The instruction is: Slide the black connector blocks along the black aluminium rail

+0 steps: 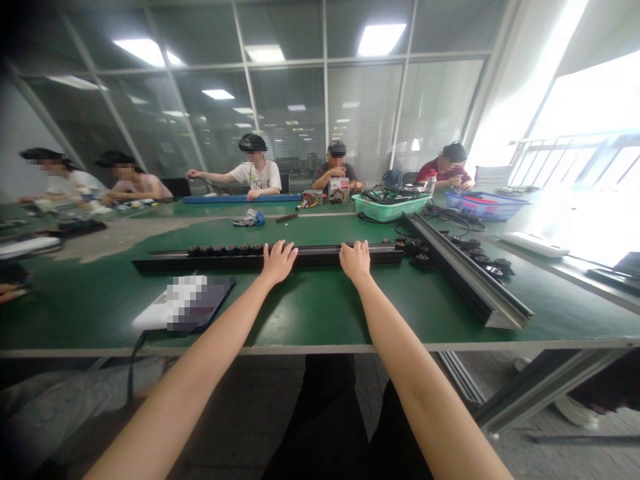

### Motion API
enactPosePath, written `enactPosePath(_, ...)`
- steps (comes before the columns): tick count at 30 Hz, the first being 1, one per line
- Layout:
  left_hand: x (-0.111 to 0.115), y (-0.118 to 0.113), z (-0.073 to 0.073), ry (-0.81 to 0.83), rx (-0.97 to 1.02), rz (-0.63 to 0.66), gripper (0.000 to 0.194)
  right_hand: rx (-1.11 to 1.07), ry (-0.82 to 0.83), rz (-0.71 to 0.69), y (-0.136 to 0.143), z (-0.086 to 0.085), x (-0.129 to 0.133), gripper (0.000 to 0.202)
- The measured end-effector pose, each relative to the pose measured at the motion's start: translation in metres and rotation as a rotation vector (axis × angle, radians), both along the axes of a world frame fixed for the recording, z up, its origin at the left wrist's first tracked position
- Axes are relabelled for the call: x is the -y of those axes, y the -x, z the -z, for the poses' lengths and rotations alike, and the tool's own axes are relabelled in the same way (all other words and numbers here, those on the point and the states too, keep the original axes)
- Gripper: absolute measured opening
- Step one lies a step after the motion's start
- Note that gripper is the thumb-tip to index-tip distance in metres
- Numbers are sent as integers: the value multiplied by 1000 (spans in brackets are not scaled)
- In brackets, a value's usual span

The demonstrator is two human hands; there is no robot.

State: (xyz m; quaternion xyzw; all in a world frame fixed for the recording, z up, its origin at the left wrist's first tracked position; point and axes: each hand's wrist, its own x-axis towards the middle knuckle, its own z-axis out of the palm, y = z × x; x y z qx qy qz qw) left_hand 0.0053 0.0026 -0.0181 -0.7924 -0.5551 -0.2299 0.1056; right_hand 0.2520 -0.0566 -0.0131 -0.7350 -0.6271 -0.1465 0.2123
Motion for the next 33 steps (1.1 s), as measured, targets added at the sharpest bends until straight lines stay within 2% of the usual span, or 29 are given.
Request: enactPosePath(33, 3, -1, -2, 6, -14, 0, 63, -68, -14, 39, -3, -4, 3, 45)
